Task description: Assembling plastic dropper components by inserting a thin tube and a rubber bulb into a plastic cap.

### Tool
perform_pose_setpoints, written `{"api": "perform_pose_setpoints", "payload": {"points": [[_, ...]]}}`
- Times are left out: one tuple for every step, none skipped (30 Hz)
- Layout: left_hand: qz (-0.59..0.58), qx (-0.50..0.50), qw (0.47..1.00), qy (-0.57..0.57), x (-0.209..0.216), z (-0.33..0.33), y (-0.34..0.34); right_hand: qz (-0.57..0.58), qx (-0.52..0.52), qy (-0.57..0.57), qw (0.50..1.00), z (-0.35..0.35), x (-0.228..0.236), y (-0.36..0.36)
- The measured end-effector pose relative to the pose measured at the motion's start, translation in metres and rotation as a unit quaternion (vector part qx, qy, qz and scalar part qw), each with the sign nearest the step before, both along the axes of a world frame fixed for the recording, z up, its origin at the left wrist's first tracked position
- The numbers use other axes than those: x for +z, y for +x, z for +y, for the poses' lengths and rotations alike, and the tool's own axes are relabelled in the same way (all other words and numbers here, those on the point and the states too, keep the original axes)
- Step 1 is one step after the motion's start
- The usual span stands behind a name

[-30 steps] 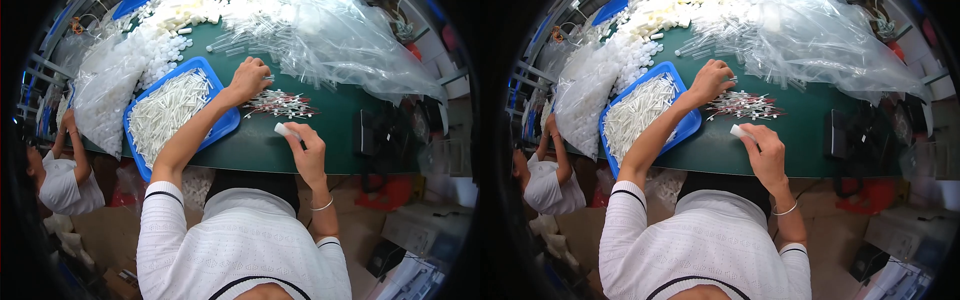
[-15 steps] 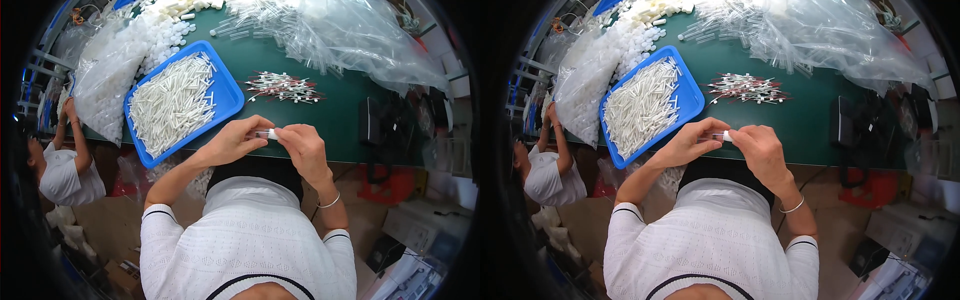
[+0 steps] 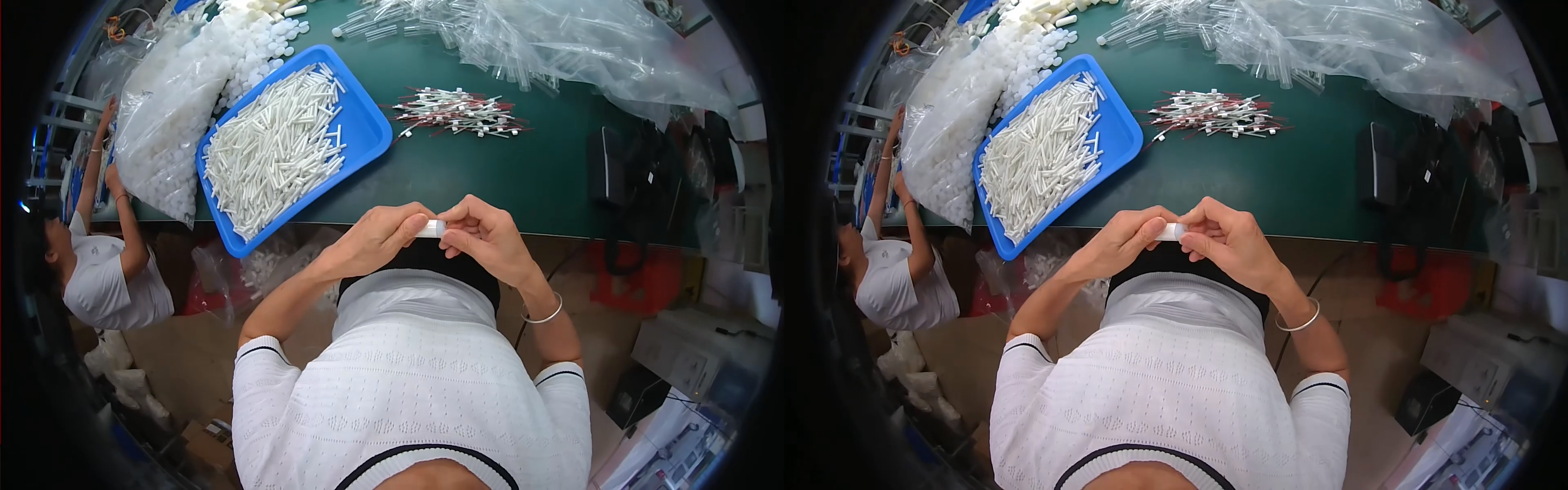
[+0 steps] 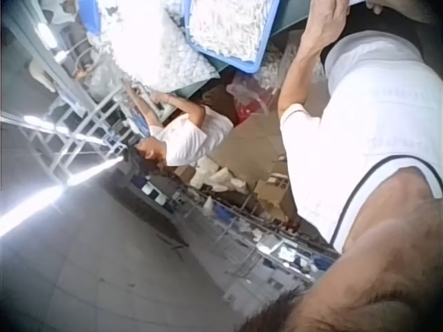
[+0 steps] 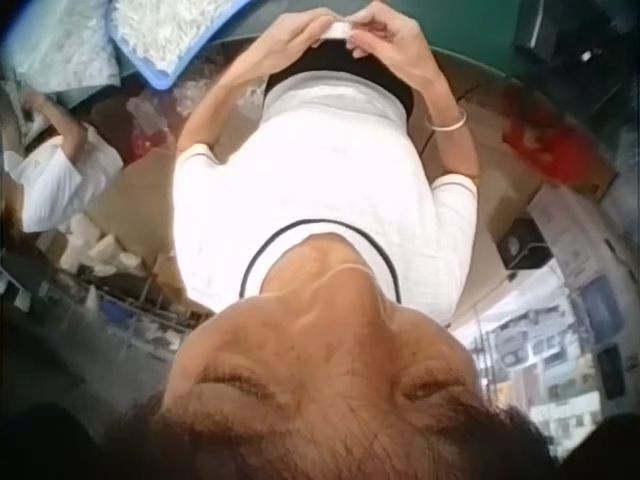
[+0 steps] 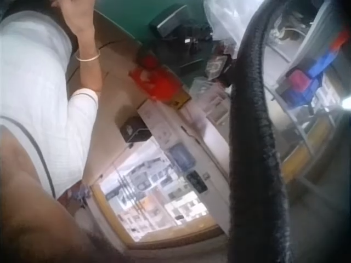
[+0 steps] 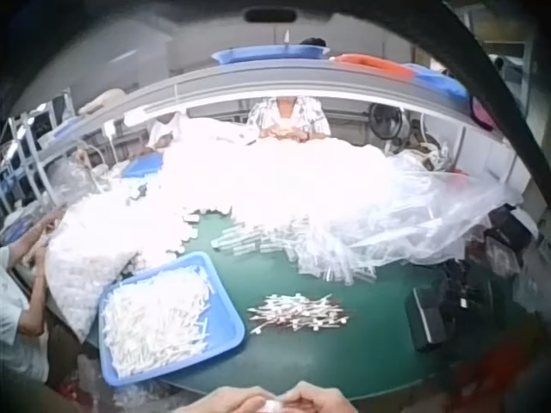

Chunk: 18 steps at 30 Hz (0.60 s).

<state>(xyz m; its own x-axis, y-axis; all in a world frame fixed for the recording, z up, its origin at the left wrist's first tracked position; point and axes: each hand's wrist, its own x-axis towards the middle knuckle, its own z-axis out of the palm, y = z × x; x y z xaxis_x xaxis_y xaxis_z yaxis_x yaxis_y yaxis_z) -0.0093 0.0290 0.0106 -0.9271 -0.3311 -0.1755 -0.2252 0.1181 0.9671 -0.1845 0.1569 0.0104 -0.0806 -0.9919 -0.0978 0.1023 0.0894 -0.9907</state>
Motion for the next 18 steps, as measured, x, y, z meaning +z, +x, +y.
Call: {"api": "perform_pose_setpoints", "payload": {"points": [[-0.006,-0.004,0.999,-0.033,-0.001,0.002,0.002,-0.032,0.006,0.032,0.999,0.002,-0.002,-0.001],[-0.012,-0.007,0.998,-0.065,-0.003,0.004,0.004,-0.064,0.011,0.063,0.996,0.004,-0.003,-0.001],[-0.013,-0.009,0.998,-0.064,-0.006,0.008,0.005,-0.066,0.009,0.064,0.996,0.005,-0.005,0.0],[0.02,-0.001,0.99,-0.137,-0.01,0.013,0.006,-0.069,0.018,0.074,0.995,0.006,-0.006,0.001],[0.053,0.008,0.976,-0.209,-0.014,0.017,0.007,-0.072,0.027,0.085,0.993,0.008,-0.007,0.002],[0.053,0.005,0.977,-0.208,-0.018,0.021,0.008,-0.074,0.024,0.085,0.993,0.01,-0.009,0.003],[0.038,0.009,0.969,-0.242,-0.023,0.025,0.009,-0.051,0.029,0.086,0.995,0.012,-0.012,0.004],[0.024,0.012,0.961,-0.276,-0.026,0.029,0.01,-0.028,0.033,0.087,0.995,0.014,-0.014,0.006],[0.025,0.01,0.961,-0.274,-0.029,0.032,0.009,-0.029,0.03,0.089,0.995,0.017,-0.018,0.008],[0.011,0.022,0.982,-0.188,-0.031,0.037,0.009,-0.013,0.003,0.085,0.996,0.023,-0.021,0.012],[-0.003,0.034,0.994,-0.1,-0.034,0.041,0.01,0.003,-0.023,0.082,0.996,0.03,-0.025,0.017],[-0.045,0.026,0.998,0.041,-0.038,0.042,0.009,0.003,-0.055,0.093,0.994,0.038,-0.032,0.023],[-0.022,0.003,0.988,0.151,-0.047,0.044,0.008,-0.049,-0.123,0.081,0.988,0.049,-0.041,0.031],[0.002,-0.022,0.966,0.258,-0.054,0.044,0.004,-0.099,-0.191,0.069,0.974,0.061,-0.053,0.039],[-0.034,-0.025,0.956,0.292,-0.055,0.045,-0.002,-0.109,-0.229,0.045,0.966,0.074,-0.073,0.042],[-0.035,0.01,0.961,0.273,-0.062,0.049,-0.008,-0.144,-0.25,0.064,0.955,0.085,-0.092,0.046],[-0.037,0.046,0.965,0.254,-0.072,0.056,-0.011,-0.193,-0.257,0.087,0.943,0.089,-0.1,0.053],[-0.021,0.067,0.972,0.223,-0.091,0.061,-0.016,-0.241,-0.264,0.109,0.927,0.09,-0.104,0.059]]}}
